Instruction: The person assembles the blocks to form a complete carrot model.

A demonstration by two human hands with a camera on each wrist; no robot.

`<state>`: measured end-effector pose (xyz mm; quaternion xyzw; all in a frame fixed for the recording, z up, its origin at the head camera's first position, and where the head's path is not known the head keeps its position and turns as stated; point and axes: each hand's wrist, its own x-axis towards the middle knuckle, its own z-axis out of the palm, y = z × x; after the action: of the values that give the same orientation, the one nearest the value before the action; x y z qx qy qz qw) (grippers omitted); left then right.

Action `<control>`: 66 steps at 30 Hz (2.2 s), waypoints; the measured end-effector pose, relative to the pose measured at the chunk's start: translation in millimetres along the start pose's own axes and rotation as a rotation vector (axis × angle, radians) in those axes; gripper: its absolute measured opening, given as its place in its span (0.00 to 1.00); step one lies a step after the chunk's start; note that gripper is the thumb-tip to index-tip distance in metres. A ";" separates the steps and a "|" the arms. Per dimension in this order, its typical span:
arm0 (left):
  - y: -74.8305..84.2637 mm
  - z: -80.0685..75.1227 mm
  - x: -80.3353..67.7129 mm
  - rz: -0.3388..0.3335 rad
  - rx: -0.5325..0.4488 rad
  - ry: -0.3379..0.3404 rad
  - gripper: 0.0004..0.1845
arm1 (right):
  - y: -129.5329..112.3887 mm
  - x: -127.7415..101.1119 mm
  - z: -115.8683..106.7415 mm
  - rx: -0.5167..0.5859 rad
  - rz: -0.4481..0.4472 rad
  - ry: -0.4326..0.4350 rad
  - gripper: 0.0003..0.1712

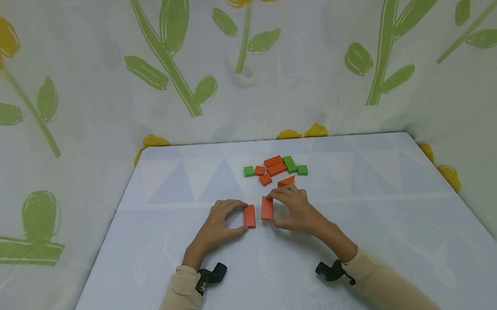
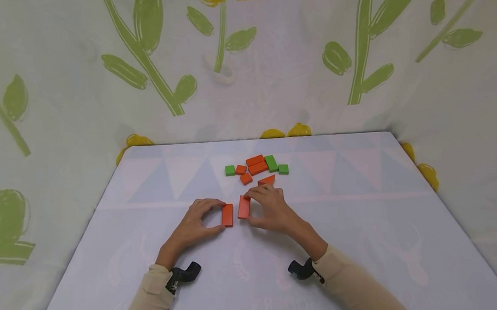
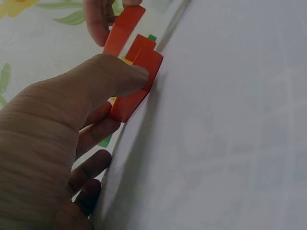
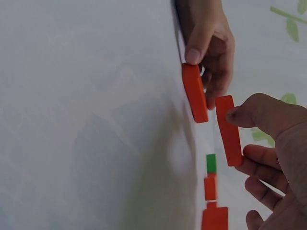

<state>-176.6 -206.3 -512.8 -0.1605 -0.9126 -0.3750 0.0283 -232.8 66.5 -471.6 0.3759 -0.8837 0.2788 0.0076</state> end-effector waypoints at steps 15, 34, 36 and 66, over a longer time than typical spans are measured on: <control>-2.2 1.3 -0.9 0.020 0.017 0.007 0.29 | -0.7 7.3 19.4 0.000 -0.038 -0.072 0.30; -2.0 -3.0 2.5 0.006 0.042 -0.003 0.29 | -0.1 19.0 -1.7 0.020 0.095 -0.017 0.30; -2.2 -3.1 2.5 0.003 0.041 -0.006 0.29 | 2.6 25.1 -9.7 0.003 0.146 0.068 0.29; 3.9 2.3 2.2 0.031 0.032 -0.005 0.29 | 43.7 92.3 -8.1 -0.366 0.520 0.046 0.40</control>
<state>-177.2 -201.5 -511.5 -0.1752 -0.9159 -0.3595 0.0343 -329.8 34.1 -465.4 0.1236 -0.9852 0.1162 0.0238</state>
